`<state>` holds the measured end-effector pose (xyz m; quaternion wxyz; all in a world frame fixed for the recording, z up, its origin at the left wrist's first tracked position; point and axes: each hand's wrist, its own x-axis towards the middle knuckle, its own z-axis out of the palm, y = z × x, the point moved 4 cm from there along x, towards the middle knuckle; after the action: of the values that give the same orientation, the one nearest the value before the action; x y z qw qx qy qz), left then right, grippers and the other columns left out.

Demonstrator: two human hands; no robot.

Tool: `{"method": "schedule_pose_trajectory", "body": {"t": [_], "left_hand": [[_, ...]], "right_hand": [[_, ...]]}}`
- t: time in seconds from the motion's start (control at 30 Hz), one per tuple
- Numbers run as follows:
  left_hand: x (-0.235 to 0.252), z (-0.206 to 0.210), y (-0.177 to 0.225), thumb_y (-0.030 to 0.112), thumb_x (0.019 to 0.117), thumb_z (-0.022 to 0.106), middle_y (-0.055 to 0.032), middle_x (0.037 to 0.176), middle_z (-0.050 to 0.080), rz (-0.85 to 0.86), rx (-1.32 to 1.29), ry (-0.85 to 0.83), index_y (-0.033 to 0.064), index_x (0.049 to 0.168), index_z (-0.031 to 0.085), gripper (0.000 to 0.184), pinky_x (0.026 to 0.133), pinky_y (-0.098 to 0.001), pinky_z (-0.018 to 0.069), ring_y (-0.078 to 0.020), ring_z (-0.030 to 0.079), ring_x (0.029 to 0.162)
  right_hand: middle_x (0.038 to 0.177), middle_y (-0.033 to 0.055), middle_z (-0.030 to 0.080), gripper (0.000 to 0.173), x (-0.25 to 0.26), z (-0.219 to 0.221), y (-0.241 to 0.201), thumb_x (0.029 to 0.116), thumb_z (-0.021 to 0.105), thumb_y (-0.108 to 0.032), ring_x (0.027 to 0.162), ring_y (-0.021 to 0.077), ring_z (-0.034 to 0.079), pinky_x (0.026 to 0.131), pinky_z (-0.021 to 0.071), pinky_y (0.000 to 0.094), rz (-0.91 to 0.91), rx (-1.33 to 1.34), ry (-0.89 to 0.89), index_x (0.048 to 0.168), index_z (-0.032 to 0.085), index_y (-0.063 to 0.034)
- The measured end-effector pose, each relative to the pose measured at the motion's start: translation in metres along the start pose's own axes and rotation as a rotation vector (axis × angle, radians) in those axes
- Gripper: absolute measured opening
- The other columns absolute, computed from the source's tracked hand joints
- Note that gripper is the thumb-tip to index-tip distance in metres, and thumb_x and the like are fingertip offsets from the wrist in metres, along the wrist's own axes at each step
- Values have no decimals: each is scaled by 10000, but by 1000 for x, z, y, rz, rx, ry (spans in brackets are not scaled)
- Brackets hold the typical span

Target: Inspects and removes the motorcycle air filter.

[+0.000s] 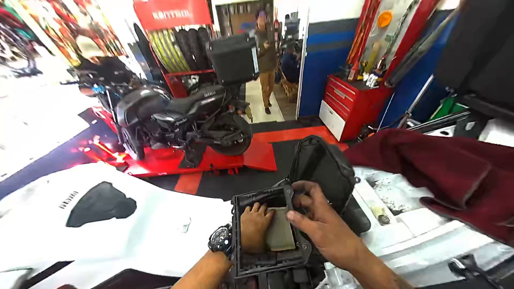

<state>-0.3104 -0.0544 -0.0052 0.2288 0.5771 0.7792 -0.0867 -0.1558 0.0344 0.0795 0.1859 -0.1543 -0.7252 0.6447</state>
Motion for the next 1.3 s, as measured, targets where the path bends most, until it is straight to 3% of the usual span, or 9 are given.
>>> {"method": "schedule_pose_trajectory", "body": {"t": [0.17,0.33,0.5,0.6,0.73,0.83,0.97,1.07,1.3], "left_hand": [[2,-6,1,229,655,913,-233,1515,448,-26,16,18,54,1523,396,1026,1027,-675,444,-480,411,1396],[-25,-40,4,515,678,880,-185,1486,507,-14,-53,147,82,1543,377,1090,983,-649,498,-406,504,1350],[-37,-62,-11,332,900,706,-180,1260,668,14,-133,195,78,1457,493,649,1022,-603,491,-351,642,1180],[-28,-49,-7,321,932,696,-233,1392,576,-102,-22,67,20,1423,530,599,1000,-655,476,-439,602,1216],[-16,-29,-4,530,989,581,-240,1447,514,-247,-15,190,18,1331,614,618,989,-616,500,-437,588,1230],[-14,-21,-9,458,986,604,-202,1397,569,-275,-58,277,78,1308,652,501,1015,-592,486,-397,545,1295],[-26,-29,-8,439,958,670,-162,1192,684,-201,-210,293,120,1294,626,465,927,-606,527,-359,667,1100],[-34,-33,-19,390,894,780,-160,1134,710,-172,-482,420,91,1269,661,494,963,-592,523,-327,680,1067],[-102,-140,-51,164,891,796,-146,1025,708,-70,-797,729,47,1252,611,422,764,-490,604,-271,697,836]], "right_hand": [[1066,69,696,613,0,-6,-5,970,683,-206,967,161,693,864,587,340,30,152,-41,1486,368,-108],[1119,86,691,596,-4,-14,-10,964,675,-166,1000,185,692,885,586,372,13,284,-185,1466,367,-74],[1106,79,685,571,-3,-20,-11,954,665,-152,953,174,687,827,584,364,17,362,-297,1446,380,-92],[1063,76,683,535,-3,-25,-13,961,645,-160,869,162,686,708,584,328,11,392,-330,1430,395,-96],[1012,82,680,491,-5,-29,-9,972,618,-180,743,141,657,645,572,304,52,380,-309,1429,450,-117],[981,106,677,505,-6,-29,-3,970,616,-162,676,148,641,606,569,303,69,384,-318,1444,443,-151],[980,133,674,513,-5,-30,-2,966,620,-167,644,156,625,579,555,302,82,405,-351,1447,442,-162],[980,128,670,522,-6,-30,-3,961,619,-154,646,147,623,572,552,290,79,414,-398,1450,437,-164],[963,68,668,494,-7,-30,-6,952,634,-146,733,120,643,638,557,276,72,391,-458,1408,444,-151]]}}
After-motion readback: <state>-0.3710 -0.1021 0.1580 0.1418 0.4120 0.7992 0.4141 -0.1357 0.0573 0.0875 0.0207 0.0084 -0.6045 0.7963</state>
